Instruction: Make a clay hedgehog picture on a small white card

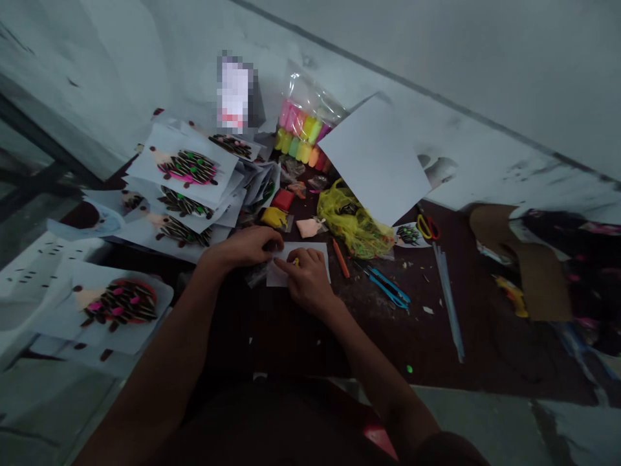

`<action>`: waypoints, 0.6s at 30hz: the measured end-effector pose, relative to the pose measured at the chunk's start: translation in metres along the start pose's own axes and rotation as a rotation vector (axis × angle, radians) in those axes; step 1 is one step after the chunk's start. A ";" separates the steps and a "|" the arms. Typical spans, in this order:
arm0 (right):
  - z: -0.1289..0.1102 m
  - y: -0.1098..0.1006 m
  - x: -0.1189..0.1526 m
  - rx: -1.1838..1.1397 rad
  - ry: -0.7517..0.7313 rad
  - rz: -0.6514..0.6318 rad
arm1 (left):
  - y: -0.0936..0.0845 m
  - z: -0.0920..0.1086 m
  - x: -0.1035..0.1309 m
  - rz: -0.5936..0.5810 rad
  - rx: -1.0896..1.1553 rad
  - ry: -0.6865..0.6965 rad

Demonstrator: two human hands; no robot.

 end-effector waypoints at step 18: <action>-0.007 0.002 -0.001 0.103 -0.045 -0.031 | 0.000 -0.001 0.001 -0.014 0.003 -0.012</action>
Point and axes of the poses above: each hand's wrist, its own x-axis away from the middle knuckle, its own y-axis out of the palm, z = x × y, the point moved 6 cm from there along -x, towards the middle knuckle, and after that the axes turned 11 degrees about -z, right-handed, at the moved point
